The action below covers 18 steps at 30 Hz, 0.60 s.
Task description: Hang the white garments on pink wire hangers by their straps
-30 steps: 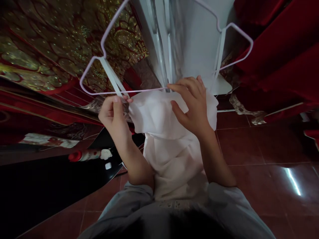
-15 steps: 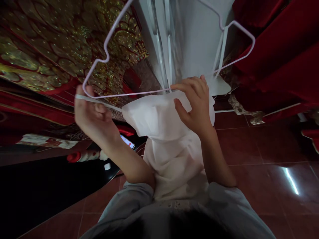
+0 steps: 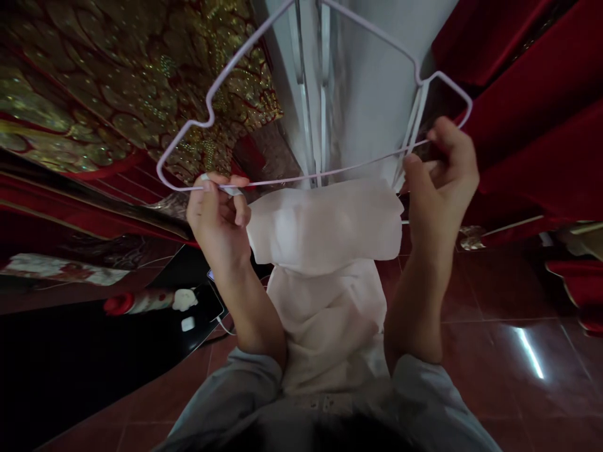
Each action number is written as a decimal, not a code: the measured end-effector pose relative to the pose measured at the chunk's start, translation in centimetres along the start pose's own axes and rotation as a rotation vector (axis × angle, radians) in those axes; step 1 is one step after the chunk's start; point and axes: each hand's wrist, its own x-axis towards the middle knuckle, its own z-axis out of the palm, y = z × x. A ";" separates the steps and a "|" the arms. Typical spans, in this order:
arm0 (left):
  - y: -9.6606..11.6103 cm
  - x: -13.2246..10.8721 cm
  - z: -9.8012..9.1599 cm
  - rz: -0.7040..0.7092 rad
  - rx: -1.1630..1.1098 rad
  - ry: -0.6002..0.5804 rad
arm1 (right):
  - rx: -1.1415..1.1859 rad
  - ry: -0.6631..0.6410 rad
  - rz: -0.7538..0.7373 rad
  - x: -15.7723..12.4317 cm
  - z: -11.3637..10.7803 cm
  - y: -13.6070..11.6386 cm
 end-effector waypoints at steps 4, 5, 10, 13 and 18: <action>-0.3 0.1 0.0 -0.027 0.038 0.029 | 0.079 -0.093 0.167 1.3 0.7 -3.0; -0.3 0.2 0.0 -0.035 0.056 0.036 | 0.091 -0.108 0.188 1.4 1.0 -3.9; -0.1 0.4 -0.2 -0.052 0.094 0.052 | 0.248 -0.095 0.153 3.1 2.2 -5.8; 0.1 0.5 -0.4 -0.028 0.033 0.009 | 0.346 0.051 0.093 4.8 2.0 -4.7; 0.0 0.7 -0.5 -0.044 -0.027 0.010 | 0.328 0.274 -0.030 5.5 -1.2 -1.6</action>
